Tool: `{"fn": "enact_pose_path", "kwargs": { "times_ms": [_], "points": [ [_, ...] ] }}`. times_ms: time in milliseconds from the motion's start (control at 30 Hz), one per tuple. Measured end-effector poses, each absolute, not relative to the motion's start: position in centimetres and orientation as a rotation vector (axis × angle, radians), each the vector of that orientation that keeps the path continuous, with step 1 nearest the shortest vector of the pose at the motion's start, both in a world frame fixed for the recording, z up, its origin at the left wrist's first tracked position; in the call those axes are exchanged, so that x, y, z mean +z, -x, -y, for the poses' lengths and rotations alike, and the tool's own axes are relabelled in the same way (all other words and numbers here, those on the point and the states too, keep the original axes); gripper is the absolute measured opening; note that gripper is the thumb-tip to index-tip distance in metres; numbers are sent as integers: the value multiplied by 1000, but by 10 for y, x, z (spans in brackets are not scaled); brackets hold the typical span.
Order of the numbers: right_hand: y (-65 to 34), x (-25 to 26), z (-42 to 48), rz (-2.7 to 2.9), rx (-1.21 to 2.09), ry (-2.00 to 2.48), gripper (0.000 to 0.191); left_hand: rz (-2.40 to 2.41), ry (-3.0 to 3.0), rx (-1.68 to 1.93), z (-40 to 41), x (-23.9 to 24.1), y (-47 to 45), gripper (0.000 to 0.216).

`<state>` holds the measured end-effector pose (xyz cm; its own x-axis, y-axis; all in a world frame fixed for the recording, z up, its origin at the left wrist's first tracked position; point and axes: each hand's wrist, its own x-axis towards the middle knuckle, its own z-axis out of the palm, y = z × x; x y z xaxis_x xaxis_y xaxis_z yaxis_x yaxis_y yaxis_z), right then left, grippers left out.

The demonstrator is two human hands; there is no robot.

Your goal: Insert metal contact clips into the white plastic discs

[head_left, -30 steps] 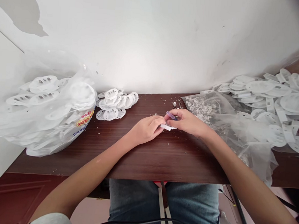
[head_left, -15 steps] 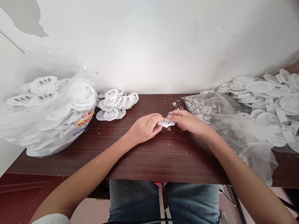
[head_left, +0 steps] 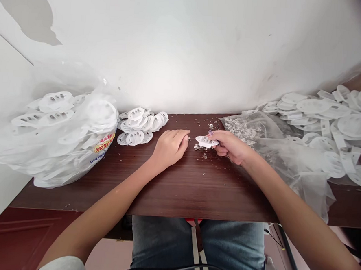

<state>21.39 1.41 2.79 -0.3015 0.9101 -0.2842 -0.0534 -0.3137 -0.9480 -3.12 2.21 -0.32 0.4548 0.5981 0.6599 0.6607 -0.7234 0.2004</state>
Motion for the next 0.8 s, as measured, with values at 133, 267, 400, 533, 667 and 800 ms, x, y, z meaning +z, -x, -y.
{"fn": "enact_pose_path", "kwargs": {
  "times_ms": [133, 267, 400, 533, 667, 800],
  "points": [
    [-209, 25, -12, 1227, 1724, 1238, 20, 1236, 2709, -1425, -24, -2, 29, 29],
    [-203, 23, -10, 1321, 1697, 1317, 20, 1397, 2879, -1626, -20, 3, 22, 25],
    [-200, 22, -9, 1346, 1691, 1343, 18, 1657, 3111, -1454, -19, 7, 22, 32],
    [-199, 19, -8, 1379, 1684, 1323, 20, 1749, 3222, -1358, -23, 10, 24, 31],
    [-199, 16, -6, 1426, 1651, 1322, 21, 1850, 3319, -1257, -25, 12, 25, 36],
    [-199, 16, -6, 1435, 1645, 1349, 18, 1882, 3341, -1252, -23, 15, 25, 32]
  ]
}}
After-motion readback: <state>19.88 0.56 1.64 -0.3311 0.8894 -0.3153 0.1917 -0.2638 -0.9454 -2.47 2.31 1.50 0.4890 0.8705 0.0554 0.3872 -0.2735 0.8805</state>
